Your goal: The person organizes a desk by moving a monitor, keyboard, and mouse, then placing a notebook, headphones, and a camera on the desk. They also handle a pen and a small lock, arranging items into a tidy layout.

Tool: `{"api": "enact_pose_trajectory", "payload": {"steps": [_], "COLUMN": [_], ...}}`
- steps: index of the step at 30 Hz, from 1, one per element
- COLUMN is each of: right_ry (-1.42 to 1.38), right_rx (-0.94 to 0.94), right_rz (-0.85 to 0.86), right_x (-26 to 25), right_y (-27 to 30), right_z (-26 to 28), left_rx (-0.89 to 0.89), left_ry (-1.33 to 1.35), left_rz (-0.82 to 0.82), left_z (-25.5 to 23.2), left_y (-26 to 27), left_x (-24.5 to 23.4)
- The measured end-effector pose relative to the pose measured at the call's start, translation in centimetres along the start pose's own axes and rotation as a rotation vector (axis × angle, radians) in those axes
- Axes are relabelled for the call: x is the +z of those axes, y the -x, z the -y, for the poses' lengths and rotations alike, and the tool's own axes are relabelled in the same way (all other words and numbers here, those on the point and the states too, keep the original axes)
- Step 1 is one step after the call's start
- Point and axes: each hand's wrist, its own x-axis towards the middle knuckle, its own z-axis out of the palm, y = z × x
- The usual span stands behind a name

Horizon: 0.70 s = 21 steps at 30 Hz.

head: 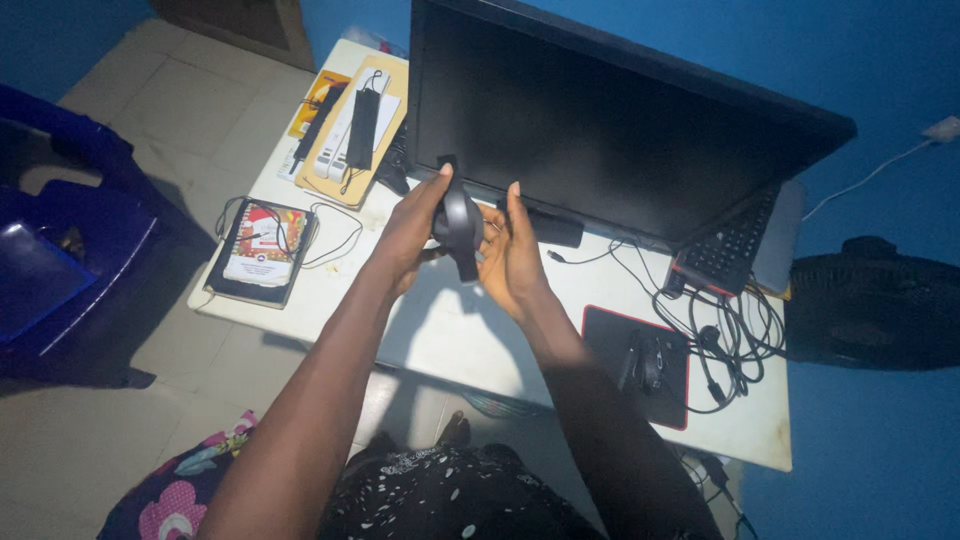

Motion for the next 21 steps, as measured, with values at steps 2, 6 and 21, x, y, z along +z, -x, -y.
{"api": "enact_pose_trajectory", "payload": {"steps": [2, 6, 21], "right_ry": [0.022, 0.012, 0.283], "right_rx": [0.063, 0.023, 0.228], "right_rz": [-0.093, 0.069, -0.137], "right_x": [0.0, -1.2, -0.7], "right_y": [-0.6, -2.1, -3.6], "right_z": [-0.6, -2.4, -6.2], "left_rx": [0.03, 0.046, -0.083], "left_ry": [-0.063, -0.14, -0.824], "left_rz": [0.041, 0.053, -0.799], "left_z": [-0.2, 0.4, 4.8], "left_y": [0.3, -0.2, -4.2], "left_x": [-0.4, -1.3, -13.5]}}
